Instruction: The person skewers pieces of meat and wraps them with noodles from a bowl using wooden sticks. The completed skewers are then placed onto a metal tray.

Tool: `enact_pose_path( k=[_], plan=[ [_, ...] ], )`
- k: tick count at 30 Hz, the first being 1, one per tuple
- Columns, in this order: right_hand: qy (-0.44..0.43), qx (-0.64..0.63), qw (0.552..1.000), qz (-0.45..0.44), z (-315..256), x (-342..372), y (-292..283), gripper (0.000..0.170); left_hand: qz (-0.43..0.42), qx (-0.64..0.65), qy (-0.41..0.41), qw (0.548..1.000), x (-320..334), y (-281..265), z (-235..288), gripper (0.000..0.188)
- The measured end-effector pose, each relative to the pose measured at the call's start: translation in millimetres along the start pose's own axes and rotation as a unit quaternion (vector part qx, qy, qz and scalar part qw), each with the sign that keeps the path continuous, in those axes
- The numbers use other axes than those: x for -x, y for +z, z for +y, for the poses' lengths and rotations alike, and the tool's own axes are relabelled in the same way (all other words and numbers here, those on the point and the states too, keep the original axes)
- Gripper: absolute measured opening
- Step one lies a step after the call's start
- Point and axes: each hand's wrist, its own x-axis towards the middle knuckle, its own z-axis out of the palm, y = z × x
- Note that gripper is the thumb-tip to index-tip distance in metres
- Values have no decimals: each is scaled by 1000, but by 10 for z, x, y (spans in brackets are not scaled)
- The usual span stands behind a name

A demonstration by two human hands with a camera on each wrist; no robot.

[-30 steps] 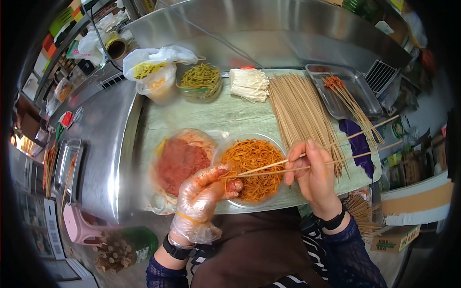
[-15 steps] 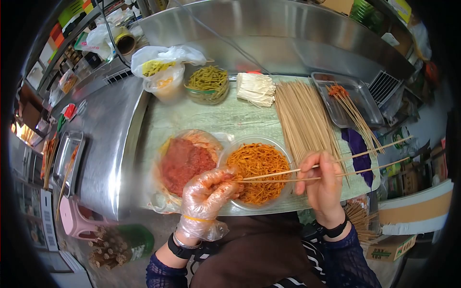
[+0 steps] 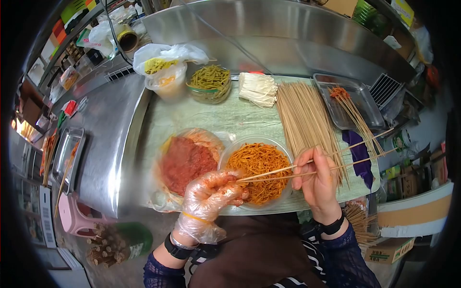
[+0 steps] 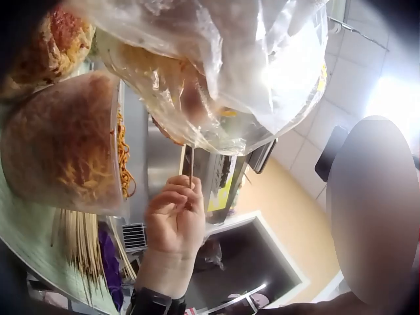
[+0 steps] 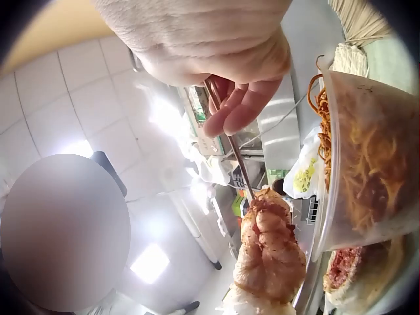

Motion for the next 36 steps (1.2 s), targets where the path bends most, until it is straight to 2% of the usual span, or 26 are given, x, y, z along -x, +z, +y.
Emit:
enact_pose_path(
  k=[2,5,10,19,25,29,34,36],
  plan=[
    [4,8,1000,3,6,-7,-24,41,-28,0,-14,1000,5,-58,5,28],
    [-3,-2,1000,3,-24,-45,-80,40,-27,2,-21,999,-4,-59,19,26],
    [-14,-19,999,28,-143,-106,-72,39,-32,-47,7,998,-73,-95,-71,25],
    [13,25,999,-35,-209,-183,-154,40,-52,-84,11,995,-119,25,-39,27],
    [13,98,995,-22,-325,-146,-105,41,-30,-62,-23,997,-161,94,-17,29],
    [-20,158,987,-31,-397,-53,-33,39,-30,-1,-27,999,-168,63,-42,31],
    [-90,190,975,-67,-418,64,48,36,-11,-30,-11,999,-178,46,-82,31],
    [-87,187,976,-68,-403,70,56,35,-4,-21,-20,1000,-175,51,-76,30]
  ],
)
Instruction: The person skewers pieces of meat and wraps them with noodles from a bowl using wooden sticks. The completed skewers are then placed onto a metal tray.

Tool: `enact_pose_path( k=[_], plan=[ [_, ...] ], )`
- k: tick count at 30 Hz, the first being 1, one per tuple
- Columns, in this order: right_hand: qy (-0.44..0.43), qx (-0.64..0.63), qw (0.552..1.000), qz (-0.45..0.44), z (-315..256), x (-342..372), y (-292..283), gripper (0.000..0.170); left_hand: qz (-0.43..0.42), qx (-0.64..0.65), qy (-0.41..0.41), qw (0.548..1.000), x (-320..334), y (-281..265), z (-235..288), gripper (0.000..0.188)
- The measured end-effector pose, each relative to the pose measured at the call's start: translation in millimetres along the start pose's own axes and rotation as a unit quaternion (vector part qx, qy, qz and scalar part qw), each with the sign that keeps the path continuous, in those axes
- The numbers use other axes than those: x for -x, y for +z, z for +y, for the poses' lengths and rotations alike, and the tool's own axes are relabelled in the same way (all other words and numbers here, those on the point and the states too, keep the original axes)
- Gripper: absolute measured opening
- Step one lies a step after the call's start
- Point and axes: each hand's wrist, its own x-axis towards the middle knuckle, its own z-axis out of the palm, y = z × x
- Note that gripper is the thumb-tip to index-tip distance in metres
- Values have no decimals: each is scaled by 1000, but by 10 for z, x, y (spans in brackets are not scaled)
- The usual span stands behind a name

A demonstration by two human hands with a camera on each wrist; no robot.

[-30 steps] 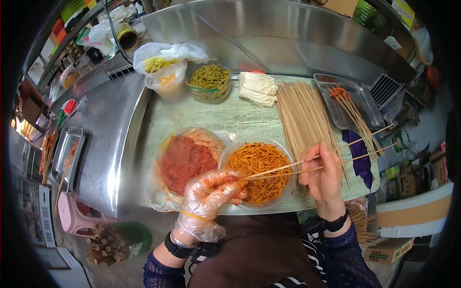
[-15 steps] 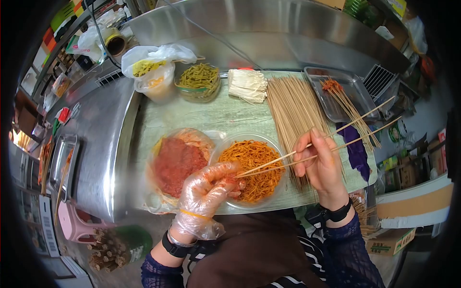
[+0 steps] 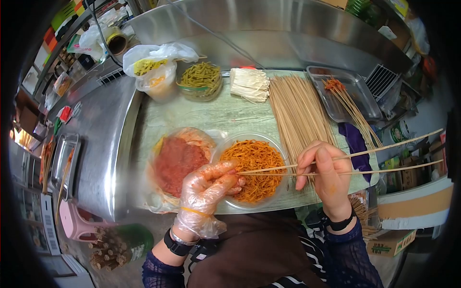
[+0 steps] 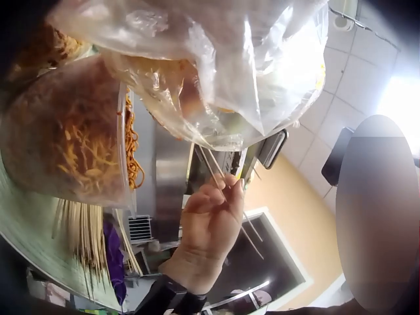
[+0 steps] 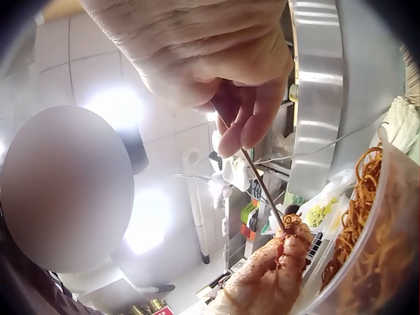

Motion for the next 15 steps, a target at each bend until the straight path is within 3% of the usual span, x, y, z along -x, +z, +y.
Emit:
enact_pose_path(
  k=[2,5,15],
  plan=[
    [-3,6,1000,-9,1,-3,-1,34,11,26,-28,999,11,41,59,29],
    [-13,33,999,-36,-21,-18,-25,33,-37,151,-39,987,4,-36,30,28],
    [-81,94,969,-213,-129,-331,-135,23,-19,198,-90,976,94,-41,73,28]
  ],
)
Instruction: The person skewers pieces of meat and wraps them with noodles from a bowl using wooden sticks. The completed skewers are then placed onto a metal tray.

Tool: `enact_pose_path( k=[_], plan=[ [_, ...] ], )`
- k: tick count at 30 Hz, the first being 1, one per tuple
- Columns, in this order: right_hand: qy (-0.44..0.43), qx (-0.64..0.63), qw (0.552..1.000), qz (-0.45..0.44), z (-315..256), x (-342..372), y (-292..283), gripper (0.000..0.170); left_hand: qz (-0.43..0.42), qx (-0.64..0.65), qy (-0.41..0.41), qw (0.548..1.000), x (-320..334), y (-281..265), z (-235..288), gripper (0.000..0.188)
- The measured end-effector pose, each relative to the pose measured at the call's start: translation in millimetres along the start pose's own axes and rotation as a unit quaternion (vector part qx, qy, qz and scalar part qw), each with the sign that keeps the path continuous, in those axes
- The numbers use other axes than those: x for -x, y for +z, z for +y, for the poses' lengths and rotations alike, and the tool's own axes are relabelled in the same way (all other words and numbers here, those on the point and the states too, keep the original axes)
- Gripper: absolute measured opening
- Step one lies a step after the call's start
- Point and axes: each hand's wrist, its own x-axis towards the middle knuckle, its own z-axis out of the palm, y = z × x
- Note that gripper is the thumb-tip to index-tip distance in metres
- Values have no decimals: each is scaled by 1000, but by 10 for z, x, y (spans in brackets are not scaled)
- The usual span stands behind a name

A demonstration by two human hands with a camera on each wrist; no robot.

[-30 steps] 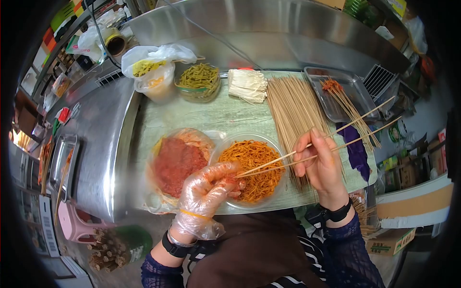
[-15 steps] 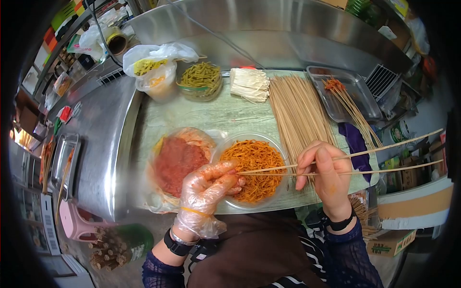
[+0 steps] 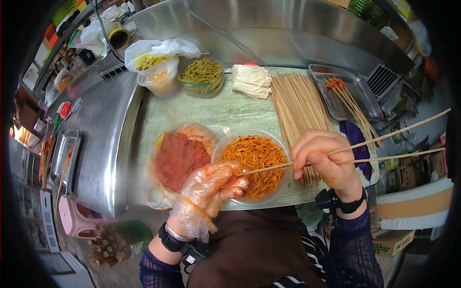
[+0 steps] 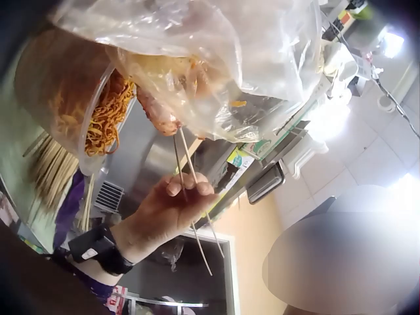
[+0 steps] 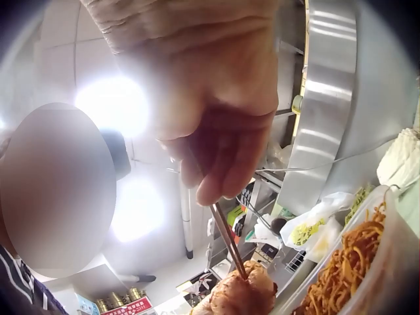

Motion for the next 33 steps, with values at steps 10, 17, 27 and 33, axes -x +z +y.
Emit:
enact_pose_path(
  k=[10,17,27,33],
  plan=[
    [-60,-78,978,181,67,217,309,39,-40,122,89,988,-54,-89,46,30],
    [-86,70,980,167,135,300,636,39,-52,217,141,965,-211,-145,-27,33],
    [-180,195,959,95,172,174,742,21,-3,190,201,961,-174,-154,-41,30],
    [-198,229,952,51,96,-2,854,14,39,126,251,959,-180,-173,-21,30]
  ],
)
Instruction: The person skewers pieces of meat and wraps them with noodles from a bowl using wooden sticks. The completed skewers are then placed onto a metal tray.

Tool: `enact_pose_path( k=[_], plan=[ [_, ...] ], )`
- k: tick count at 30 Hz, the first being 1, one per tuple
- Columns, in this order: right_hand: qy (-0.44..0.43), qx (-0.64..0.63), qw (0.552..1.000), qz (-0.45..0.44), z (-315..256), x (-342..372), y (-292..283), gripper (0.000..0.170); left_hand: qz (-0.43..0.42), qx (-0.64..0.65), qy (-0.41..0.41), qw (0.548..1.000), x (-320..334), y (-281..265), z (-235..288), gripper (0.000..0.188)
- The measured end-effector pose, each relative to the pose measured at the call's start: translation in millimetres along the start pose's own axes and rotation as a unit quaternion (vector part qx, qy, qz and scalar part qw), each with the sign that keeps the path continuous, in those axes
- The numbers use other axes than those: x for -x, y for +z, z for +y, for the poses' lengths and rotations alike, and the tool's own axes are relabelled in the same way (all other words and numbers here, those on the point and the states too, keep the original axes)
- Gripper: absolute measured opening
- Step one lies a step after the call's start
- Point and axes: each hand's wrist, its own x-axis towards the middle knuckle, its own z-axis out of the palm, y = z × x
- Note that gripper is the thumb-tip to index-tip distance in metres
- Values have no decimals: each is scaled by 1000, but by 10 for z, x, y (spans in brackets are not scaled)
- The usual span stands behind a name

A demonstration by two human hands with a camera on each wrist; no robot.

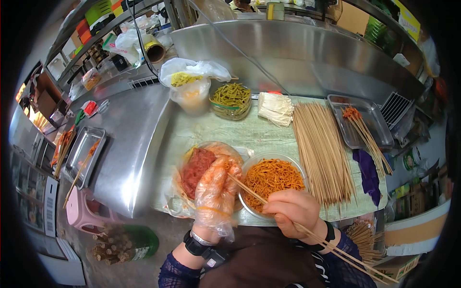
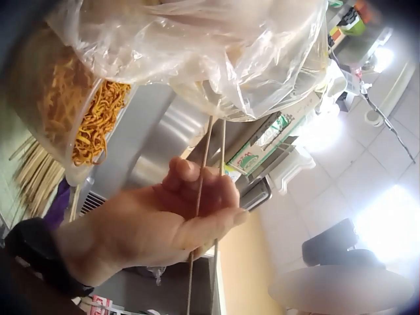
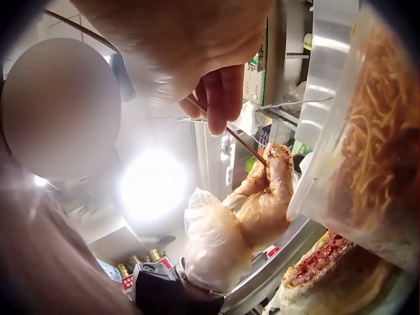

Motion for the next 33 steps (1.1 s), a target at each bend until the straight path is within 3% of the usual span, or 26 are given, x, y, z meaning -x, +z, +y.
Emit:
enact_pose_path(
  k=[10,21,27,30,31,32,33],
  plan=[
    [4,4,1000,12,-12,-34,222,20,26,-38,7,999,2,-132,1,29],
    [10,-36,999,23,53,25,517,13,10,-52,30,998,-31,-431,36,28],
    [24,-28,999,27,100,-15,642,19,6,-105,23,994,64,-241,45,27],
    [33,-16,999,39,123,18,637,18,-61,-185,69,978,3,-354,-10,26],
    [32,-32,998,46,90,-8,605,17,-14,-237,93,967,64,-233,33,25],
    [76,-57,995,18,50,5,532,21,-42,-227,100,968,51,-196,84,22],
    [104,-95,990,17,28,15,399,20,-16,-289,173,941,58,-126,79,21]
  ],
)
